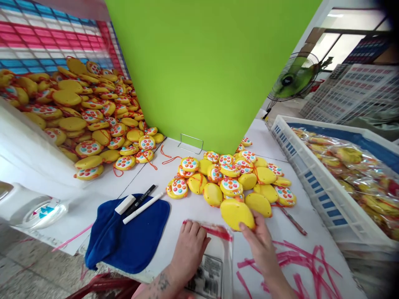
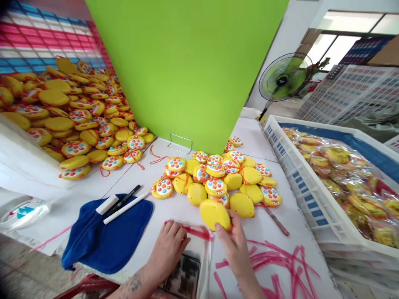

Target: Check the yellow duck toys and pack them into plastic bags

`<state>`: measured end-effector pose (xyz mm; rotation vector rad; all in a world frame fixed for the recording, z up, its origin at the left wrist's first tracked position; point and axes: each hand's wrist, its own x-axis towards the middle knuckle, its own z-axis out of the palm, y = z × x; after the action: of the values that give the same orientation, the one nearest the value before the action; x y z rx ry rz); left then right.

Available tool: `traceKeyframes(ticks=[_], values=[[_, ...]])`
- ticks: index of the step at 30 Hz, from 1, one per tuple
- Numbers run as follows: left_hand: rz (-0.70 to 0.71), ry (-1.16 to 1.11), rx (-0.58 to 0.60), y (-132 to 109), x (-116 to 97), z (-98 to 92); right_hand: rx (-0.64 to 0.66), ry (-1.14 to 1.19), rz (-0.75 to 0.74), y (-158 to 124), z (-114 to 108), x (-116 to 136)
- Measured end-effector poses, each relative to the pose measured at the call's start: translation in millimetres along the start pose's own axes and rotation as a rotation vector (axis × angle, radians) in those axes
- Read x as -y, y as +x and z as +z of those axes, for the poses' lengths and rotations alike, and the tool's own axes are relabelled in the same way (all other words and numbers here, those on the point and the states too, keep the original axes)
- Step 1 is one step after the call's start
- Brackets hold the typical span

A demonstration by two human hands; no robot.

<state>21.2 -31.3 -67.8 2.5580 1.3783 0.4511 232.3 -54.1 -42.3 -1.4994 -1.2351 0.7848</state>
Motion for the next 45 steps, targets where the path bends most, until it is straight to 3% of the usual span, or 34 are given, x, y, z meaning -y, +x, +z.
traceKeyframes(ticks=[4, 8, 12, 14, 16, 20, 22, 25, 28, 32, 35, 39, 42, 45], values=[[-0.032, -0.040, 0.024, 0, -2, -2.6, 0.092, 0.136, 0.226, 0, -36, -12], [-0.031, -0.052, 0.037, 0, -2, -3.9, -0.025, 0.336, 0.271, 5, -66, -31], [-0.028, -0.040, 0.049, 1, -1, -4.2, -0.033, 0.068, 0.258, 9, -79, -32], [-0.024, -0.035, 0.064, 2, -1, -4.6, -0.081, 0.027, 0.140, 7, -79, -22], [-0.023, -0.027, 0.077, 4, -2, -5.2, -0.153, -0.048, -0.086, 1, -77, -7], [-0.029, 0.000, 0.101, 7, -4, -5.7, -0.229, -0.496, -0.535, -15, -62, 24], [-0.035, 0.000, 0.112, 7, -5, -5.4, -0.244, -0.591, -0.642, -22, -52, 33], [-0.067, -0.060, 0.119, 9, -4, -6.8, -0.271, -0.573, -0.684, -27, -36, 37], [-0.143, -0.380, 0.122, 11, -2, -15.9, -0.264, -0.543, -0.670, -30, -26, 36], [-0.170, -1.254, 0.153, 17, -6, -41.5, -0.198, -0.505, -0.664, -32, -13, 35], [-0.144, -1.632, 0.268, 23, -17, -59.1, -0.153, -0.473, -0.690, -33, -4, 37], [-0.266, -1.755, 0.375, 28, -31, -68.8, -0.142, -0.468, -0.757, -33, 1, 42], [-0.334, -1.799, 0.356, 28, -37, -70.0, -0.128, -0.503, -0.813, -33, 0, 46], [-0.312, -1.737, 0.302, 26, -41, -69.3, -0.135, -0.507, -0.823, -33, 1, 49]])
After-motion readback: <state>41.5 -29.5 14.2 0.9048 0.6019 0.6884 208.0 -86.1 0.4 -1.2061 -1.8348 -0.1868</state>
